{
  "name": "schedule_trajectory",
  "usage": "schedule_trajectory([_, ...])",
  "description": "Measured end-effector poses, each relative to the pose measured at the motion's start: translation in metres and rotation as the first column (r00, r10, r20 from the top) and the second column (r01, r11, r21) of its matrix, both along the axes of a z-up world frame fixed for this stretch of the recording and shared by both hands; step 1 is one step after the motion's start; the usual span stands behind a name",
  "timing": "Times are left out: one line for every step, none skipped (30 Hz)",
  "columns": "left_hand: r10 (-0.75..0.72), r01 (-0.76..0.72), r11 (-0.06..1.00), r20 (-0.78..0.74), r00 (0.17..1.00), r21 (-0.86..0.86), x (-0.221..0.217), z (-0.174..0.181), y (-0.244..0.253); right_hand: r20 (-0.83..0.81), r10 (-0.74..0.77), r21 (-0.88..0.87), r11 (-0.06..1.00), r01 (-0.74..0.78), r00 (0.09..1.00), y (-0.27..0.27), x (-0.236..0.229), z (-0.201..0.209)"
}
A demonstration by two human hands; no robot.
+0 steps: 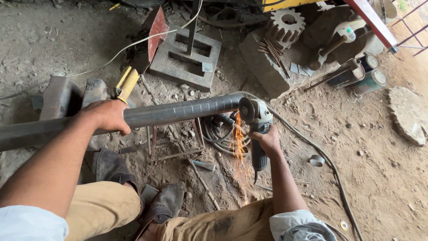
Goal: The person sits on the ground and uses an angle grinder to cut a metal pipe clamped in a vise. Sparks fly as the tool cuts through the pipe, and the person adjusts the pipe's position in the vise during the process.
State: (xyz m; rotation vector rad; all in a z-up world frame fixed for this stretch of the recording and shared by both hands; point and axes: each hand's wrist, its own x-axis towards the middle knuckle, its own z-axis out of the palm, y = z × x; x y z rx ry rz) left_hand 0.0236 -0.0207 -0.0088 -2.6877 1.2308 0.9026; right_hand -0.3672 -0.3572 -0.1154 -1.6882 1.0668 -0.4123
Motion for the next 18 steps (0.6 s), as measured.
schedule_trajectory([0.014,-0.014,1.000,0.021,1.000,0.001,-0.003,0.003,0.001,-0.026,-0.007,-0.017,1.000,0.007,1.000,-0.001,0.000,-0.001])
schedule_trajectory([0.028,-0.028,1.000,0.042,0.999,0.002,-0.006,0.005,0.003,-0.053,-0.014,-0.034,0.999,0.013,0.998,-0.002,-0.001,-0.002])
schedule_trajectory([0.043,-0.043,0.999,0.062,0.997,0.003,-0.010,0.007,0.004,-0.039,0.005,-0.055,0.998,-0.007,0.999,-0.003,-0.001,-0.003])
schedule_trajectory([0.031,-0.030,1.000,0.106,0.994,-0.010,-0.014,0.008,0.004,-0.026,0.024,-0.076,0.997,-0.026,0.999,-0.004,-0.001,-0.004])
schedule_trajectory([0.019,-0.016,1.000,0.151,0.988,-0.022,-0.018,0.009,0.006,-0.010,0.044,-0.096,0.994,-0.045,0.999,-0.005,0.000,-0.006])
schedule_trajectory([0.008,-0.001,0.999,0.197,0.980,-0.033,-0.022,0.010,0.007,-0.002,0.015,-0.081,0.997,-0.015,1.000,-0.006,0.001,-0.007])
schedule_trajectory([0.022,-0.012,0.999,0.222,0.975,-0.046,-0.026,0.009,0.008,0.006,-0.016,-0.065,0.998,0.017,1.000,-0.007,0.002,-0.009])
schedule_trajectory([0.036,-0.022,0.998,0.247,0.968,-0.059,-0.028,0.009,0.009,0.013,-0.047,-0.048,0.998,0.048,0.999,-0.007,0.002,-0.010])
schedule_trajectory([0.050,-0.032,0.997,0.271,0.961,-0.073,-0.030,0.007,0.009,-0.017,-0.071,-0.083,0.994,0.070,0.997,-0.008,0.002,-0.010])
schedule_trajectory([0.049,-0.031,0.997,0.278,0.959,-0.068,-0.031,0.004,0.008,-0.046,-0.096,-0.118,0.989,0.090,0.994,-0.007,0.002,-0.010])
schedule_trajectory([0.051,-0.034,0.997,0.285,0.957,-0.064,-0.032,0.001,0.009,-0.073,-0.118,-0.154,0.982,0.106,0.990,-0.007,0.003,-0.009])
schedule_trajectory([0.053,-0.038,0.998,0.292,0.955,-0.059,-0.032,-0.003,0.010,-0.050,-0.092,-0.145,0.986,0.083,0.995,-0.006,0.003,-0.008])
schedule_trajectory([0.042,-0.014,0.996,0.333,0.942,-0.086,-0.032,-0.007,0.013,-0.026,-0.064,-0.136,0.989,0.060,0.998,-0.005,0.003,-0.007])
schedule_trajectory([0.032,0.011,0.994,0.373,0.927,-0.113,-0.035,-0.014,0.015,-0.002,-0.037,-0.128,0.991,0.037,0.999,-0.003,0.002,-0.006])
schedule_trajectory([0.021,0.040,0.990,0.414,0.910,-0.139,-0.037,-0.020,0.016,-0.006,-0.027,-0.105,0.994,0.026,1.000,-0.002,0.002,-0.005])
schedule_trajectory([0.018,0.079,0.981,0.483,0.876,-0.180,-0.040,-0.027,0.020,-0.009,-0.017,-0.082,0.997,0.016,1.000,-0.002,0.001,-0.004])
schedule_trajectory([0.016,0.125,0.968,0.549,0.836,-0.218,-0.043,-0.034,0.022,-0.011,-0.010,-0.059,0.998,0.009,1.000,-0.001,0.000,-0.004])
schedule_trajectory([0.018,0.173,0.952,0.612,0.791,-0.252,-0.045,-0.040,0.025,-0.018,-0.016,-0.047,0.999,0.015,1.000,-0.001,0.000,-0.004])
